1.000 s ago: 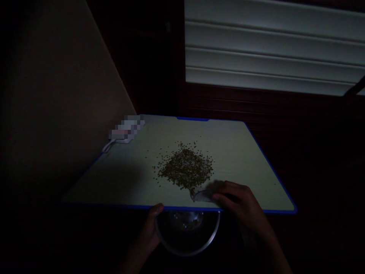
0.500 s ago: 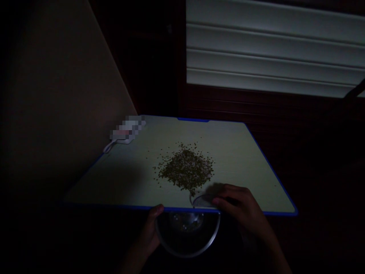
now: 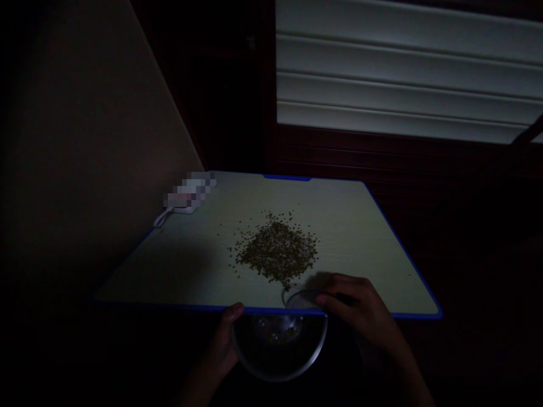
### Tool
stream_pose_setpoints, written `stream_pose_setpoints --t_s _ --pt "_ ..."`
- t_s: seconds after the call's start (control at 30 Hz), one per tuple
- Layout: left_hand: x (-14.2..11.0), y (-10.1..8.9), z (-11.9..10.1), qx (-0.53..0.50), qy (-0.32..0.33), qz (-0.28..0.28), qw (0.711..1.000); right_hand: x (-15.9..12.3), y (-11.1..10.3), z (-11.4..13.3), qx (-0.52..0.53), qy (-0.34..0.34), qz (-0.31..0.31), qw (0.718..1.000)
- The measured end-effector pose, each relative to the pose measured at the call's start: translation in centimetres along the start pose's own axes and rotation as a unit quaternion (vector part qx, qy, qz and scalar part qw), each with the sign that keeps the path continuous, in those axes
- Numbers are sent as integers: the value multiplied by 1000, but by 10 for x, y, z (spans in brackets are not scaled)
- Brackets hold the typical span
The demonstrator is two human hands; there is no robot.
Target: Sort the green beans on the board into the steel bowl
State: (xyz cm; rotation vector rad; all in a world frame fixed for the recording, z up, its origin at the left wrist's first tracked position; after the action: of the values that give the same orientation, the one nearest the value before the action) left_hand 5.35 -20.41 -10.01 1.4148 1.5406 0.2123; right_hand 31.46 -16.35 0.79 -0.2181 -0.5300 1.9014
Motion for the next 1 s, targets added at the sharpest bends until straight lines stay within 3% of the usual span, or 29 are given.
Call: stream_pose_setpoints --t_s 0.53,0.8,1.0 --pt "0 2 -1 -22 -7 -1 1000 1 -1 -1 -9 1 7 1000" --pt "-1 2 -2 -15 13 -15 1000 1 -1 -1 12 74 -126 989" --pt "2 -2 1 -9 4 -15 1000 3 -1 0 -12 78 -123 989"
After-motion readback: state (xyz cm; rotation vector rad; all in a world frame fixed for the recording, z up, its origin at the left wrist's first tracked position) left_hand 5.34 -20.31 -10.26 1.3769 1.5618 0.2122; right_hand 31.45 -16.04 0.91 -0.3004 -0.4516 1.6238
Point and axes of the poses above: each hand's wrist, its own x-axis towards the middle knuckle, its own y-axis out of the palm, z = x × y, the point moved 1 cm from there along x, towards the middle knuckle, and after that the axes turned 3 degrees about x, right-handed, at the moved point
